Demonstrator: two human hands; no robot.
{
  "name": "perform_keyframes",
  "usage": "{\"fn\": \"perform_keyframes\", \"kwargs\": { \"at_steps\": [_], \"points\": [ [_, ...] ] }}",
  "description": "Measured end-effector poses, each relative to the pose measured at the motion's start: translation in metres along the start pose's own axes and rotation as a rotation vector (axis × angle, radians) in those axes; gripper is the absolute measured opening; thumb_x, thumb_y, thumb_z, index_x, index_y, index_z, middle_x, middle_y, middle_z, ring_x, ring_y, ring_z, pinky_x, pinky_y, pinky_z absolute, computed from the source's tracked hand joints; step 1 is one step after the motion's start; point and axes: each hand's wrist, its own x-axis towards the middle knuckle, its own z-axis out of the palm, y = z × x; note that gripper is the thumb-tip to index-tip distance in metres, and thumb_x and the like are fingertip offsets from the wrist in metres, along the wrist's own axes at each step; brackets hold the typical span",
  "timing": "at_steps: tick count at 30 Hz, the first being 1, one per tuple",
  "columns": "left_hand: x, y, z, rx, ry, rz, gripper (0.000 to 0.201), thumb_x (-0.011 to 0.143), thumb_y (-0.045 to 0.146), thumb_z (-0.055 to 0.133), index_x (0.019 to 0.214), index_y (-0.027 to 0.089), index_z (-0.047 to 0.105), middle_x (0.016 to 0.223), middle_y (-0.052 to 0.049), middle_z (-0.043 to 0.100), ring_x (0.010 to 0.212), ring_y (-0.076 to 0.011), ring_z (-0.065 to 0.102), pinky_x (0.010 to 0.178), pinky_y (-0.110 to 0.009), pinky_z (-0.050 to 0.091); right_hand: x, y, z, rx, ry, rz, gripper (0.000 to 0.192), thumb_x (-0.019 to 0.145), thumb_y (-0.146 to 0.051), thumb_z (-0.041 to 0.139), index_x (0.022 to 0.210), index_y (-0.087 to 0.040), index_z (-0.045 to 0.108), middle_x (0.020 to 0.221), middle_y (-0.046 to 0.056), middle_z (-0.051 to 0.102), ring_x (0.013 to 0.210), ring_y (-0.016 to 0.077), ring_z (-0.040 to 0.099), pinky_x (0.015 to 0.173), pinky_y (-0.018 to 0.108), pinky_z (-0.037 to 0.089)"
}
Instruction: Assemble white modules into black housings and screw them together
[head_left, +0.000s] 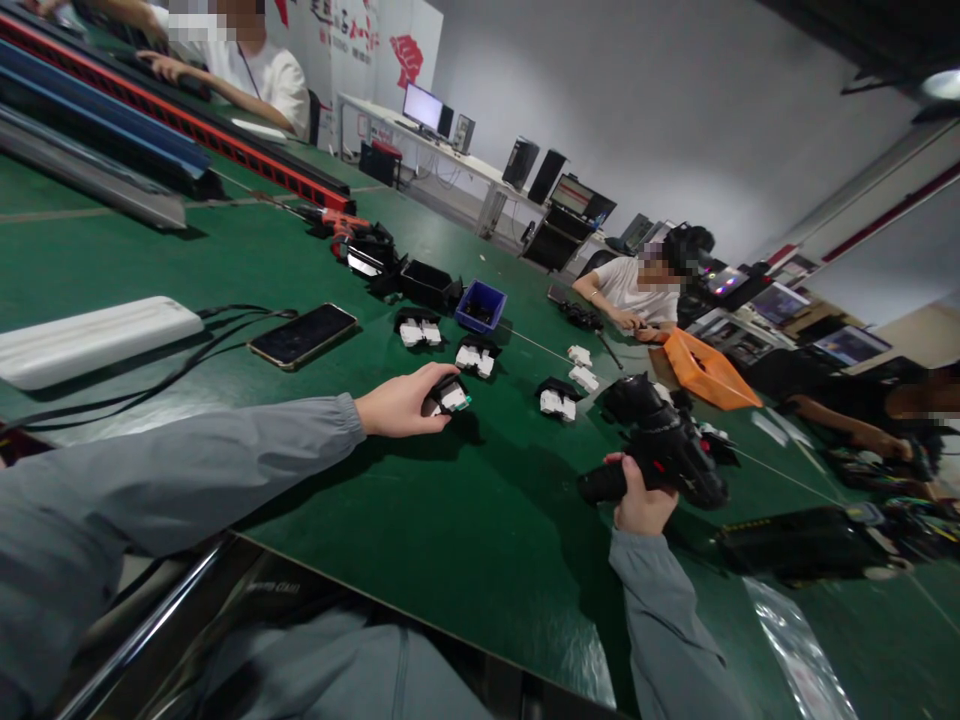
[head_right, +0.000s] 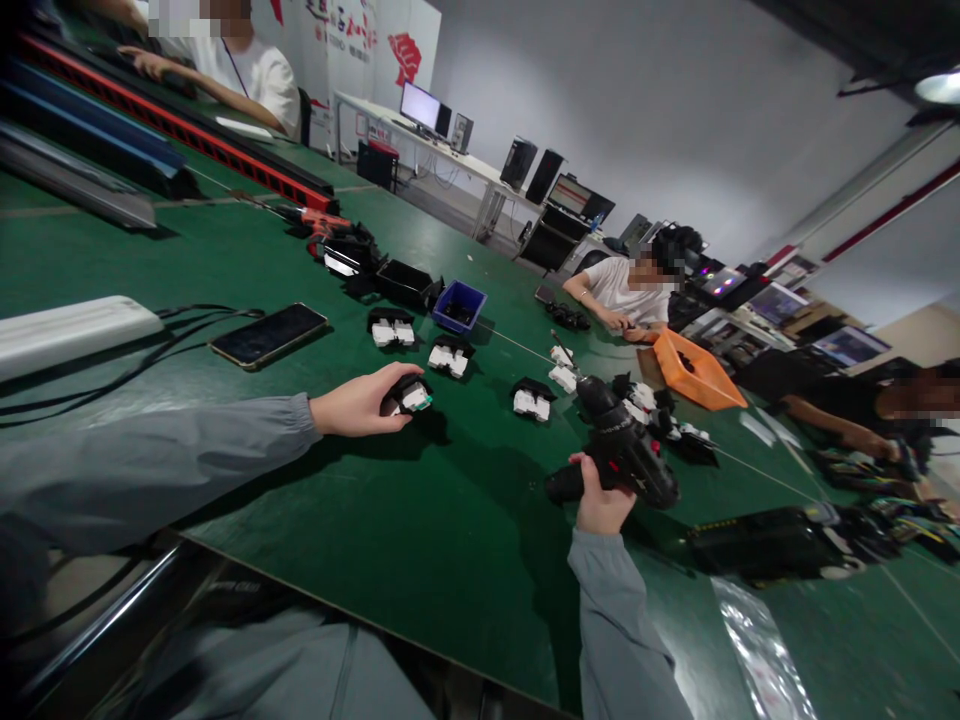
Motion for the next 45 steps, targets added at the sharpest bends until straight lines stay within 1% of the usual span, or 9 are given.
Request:
{"fn": "perform_keyframes", "kwargs": {
  "at_steps": [5, 9, 15, 22, 29, 33, 35, 40, 45],
  "points": [
    [0.001, -0.003, 0.003, -0.045, 0.016, -0.02, 0.074, 0.078, 0.041, 0.064, 0.143, 0.02, 0.036, 0.133, -0.013, 0.056, 0.11, -0.0288, 0.063, 0.092, -0.04, 0.051, 0.001, -0.012, -0.011, 0.12, -0.212, 0.103, 0.034, 0.069, -0.037, 0.079, 0.091, -0.014, 0.066, 0.073, 0.007, 0.073, 0.065, 0.0248, 0.071, 0.07, 0.044, 0.059],
    [0.003, -0.006, 0.006, -0.171, 0.059, -0.066, 0.072, 0.077, 0.038, 0.067, 0.14, 0.018, 0.038, 0.128, -0.013, 0.058, 0.109, -0.0282, 0.062, 0.094, -0.041, 0.05, 0.004, -0.02, -0.017, 0.091, -0.379, 0.175, 0.034, 0.075, -0.039, 0.077, 0.098, -0.016, 0.067, 0.089, 0.011, 0.076, 0.065, 0.0239, 0.072, 0.065, 0.039, 0.058],
    [0.009, -0.008, 0.005, -0.406, 0.179, -0.183, 0.066, 0.076, 0.035, 0.068, 0.134, 0.018, 0.041, 0.124, -0.012, 0.057, 0.101, -0.0243, 0.064, 0.083, -0.037, 0.055, -0.001, -0.029, -0.014, 0.078, -0.372, 0.173, 0.035, 0.076, -0.037, 0.076, 0.103, -0.016, 0.067, 0.095, 0.011, 0.076, 0.065, 0.0224, 0.071, 0.066, 0.038, 0.057],
    [0.014, -0.006, 0.003, -0.718, 0.245, -0.41, 0.067, 0.073, 0.03, 0.071, 0.131, 0.022, 0.04, 0.108, -0.008, 0.058, 0.071, -0.0159, 0.062, 0.05, -0.027, 0.054, -0.008, -0.041, -0.017, 0.218, -0.422, 0.285, 0.048, 0.071, -0.03, 0.077, 0.117, -0.021, 0.064, 0.1, 0.006, 0.073, 0.072, 0.0185, 0.068, 0.071, 0.035, 0.055],
    [0.019, -0.012, 0.006, -0.791, 0.306, -0.472, 0.062, 0.072, 0.028, 0.072, 0.126, 0.021, 0.043, 0.105, -0.007, 0.061, 0.073, -0.0164, 0.064, 0.051, -0.025, 0.054, -0.019, -0.056, -0.021, 0.309, -0.625, 0.382, 0.047, 0.075, -0.027, 0.072, 0.12, -0.025, 0.062, 0.108, 0.006, 0.069, 0.074, 0.0178, 0.063, 0.073, 0.035, 0.053],
    [0.019, -0.014, 0.007, -0.779, 0.315, -0.453, 0.06, 0.071, 0.03, 0.073, 0.123, 0.021, 0.045, 0.105, -0.005, 0.061, 0.077, -0.0165, 0.064, 0.055, -0.024, 0.055, -0.042, -0.066, -0.011, 0.434, -0.72, 0.506, 0.051, 0.079, -0.031, 0.066, 0.129, -0.025, 0.056, 0.125, 0.012, 0.064, 0.066, 0.0185, 0.061, 0.058, 0.035, 0.05],
    [0.019, -0.015, 0.008, -0.765, 0.325, -0.449, 0.06, 0.071, 0.03, 0.073, 0.123, 0.02, 0.045, 0.106, -0.005, 0.061, 0.078, -0.0167, 0.064, 0.057, -0.024, 0.055, -0.053, -0.064, -0.005, 0.485, -0.757, 0.593, 0.05, 0.08, -0.033, 0.064, 0.129, -0.024, 0.056, 0.121, 0.012, 0.066, 0.063, 0.0179, 0.06, 0.051, 0.032, 0.047],
    [0.019, -0.017, 0.009, -0.759, 0.331, -0.432, 0.06, 0.071, 0.03, 0.074, 0.122, 0.02, 0.045, 0.106, -0.006, 0.06, 0.075, -0.0156, 0.063, 0.056, -0.025, 0.055, -0.068, -0.041, 0.004, 0.511, -0.904, 0.846, 0.043, 0.084, -0.04, 0.057, 0.118, -0.015, 0.063, 0.066, 0.005, 0.064, 0.049, 0.0155, 0.049, 0.041, 0.026, 0.034],
    [0.018, -0.013, 0.008, -0.715, 0.295, -0.428, 0.06, 0.071, 0.03, 0.074, 0.121, 0.02, 0.042, 0.104, -0.007, 0.058, 0.071, -0.0153, 0.063, 0.048, -0.023, 0.053, -0.069, -0.036, 0.007, 0.527, -0.953, 1.004, 0.038, 0.082, -0.037, 0.058, 0.11, -0.013, 0.066, 0.062, 0.004, 0.059, 0.054, 0.0145, 0.049, 0.046, 0.025, 0.033]
  ]
}}
